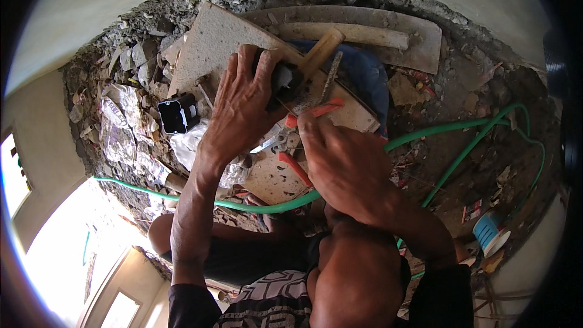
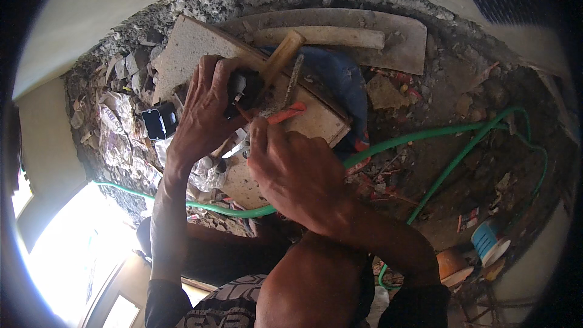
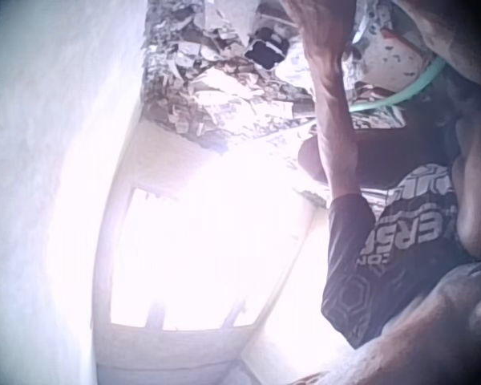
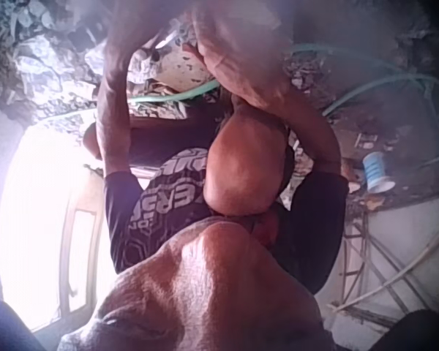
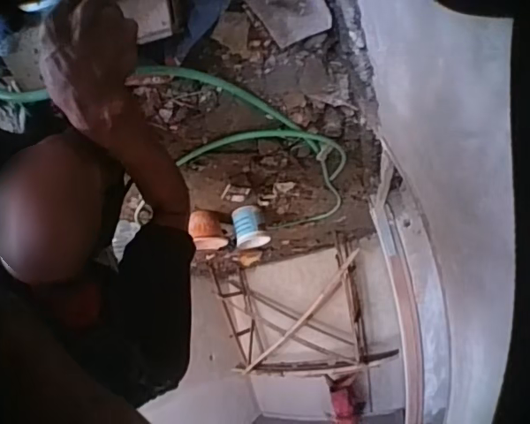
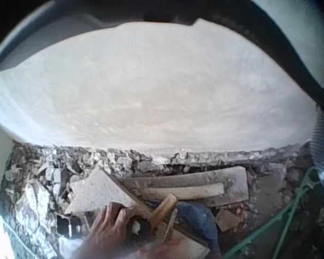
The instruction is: The person installs a black electrical box into a hole in the ceiling, then sits on the floor to use a screwdriver and pliers to adjust the box and wires.
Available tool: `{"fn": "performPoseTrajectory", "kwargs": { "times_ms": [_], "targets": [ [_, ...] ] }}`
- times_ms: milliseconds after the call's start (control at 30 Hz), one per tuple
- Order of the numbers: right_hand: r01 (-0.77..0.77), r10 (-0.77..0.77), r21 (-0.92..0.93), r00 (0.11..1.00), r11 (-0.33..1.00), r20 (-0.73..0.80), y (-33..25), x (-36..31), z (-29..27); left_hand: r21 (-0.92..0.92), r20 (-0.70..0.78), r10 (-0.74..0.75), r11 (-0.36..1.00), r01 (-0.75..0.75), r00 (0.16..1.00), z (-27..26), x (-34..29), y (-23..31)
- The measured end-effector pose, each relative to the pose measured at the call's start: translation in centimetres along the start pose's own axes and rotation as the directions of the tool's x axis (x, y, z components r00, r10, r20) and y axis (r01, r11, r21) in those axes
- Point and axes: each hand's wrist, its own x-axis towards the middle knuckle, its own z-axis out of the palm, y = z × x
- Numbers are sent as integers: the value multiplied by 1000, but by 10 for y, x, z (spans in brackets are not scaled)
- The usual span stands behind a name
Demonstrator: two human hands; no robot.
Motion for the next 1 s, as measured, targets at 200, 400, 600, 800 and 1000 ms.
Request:
{"fn": "performPoseTrajectory", "kwargs": {
  "times_ms": [200,400,600,800,1000],
  "targets": [
    [4,2,90,998,996,-60,10,5,7,10,-20,11,1000,-11,1000,2,-1,-3],
    [-25,29,99,999,995,-37,8,11,11,-32,-4,-9,999,9,1000,1,1,-1],
    [-1,4,40,998,999,-70,3,0,3,0,-14,6,1000,-6,1000,4,0,4],
    [-4,6,74,1000,997,-17,7,3,0,-43,-6,-5,999,5,1000,1,0,0],
    [-8,7,-10,1000,1000,-9,5,7,11,-36,17,-8,999,8,1000,3,1,0]
  ]
}}
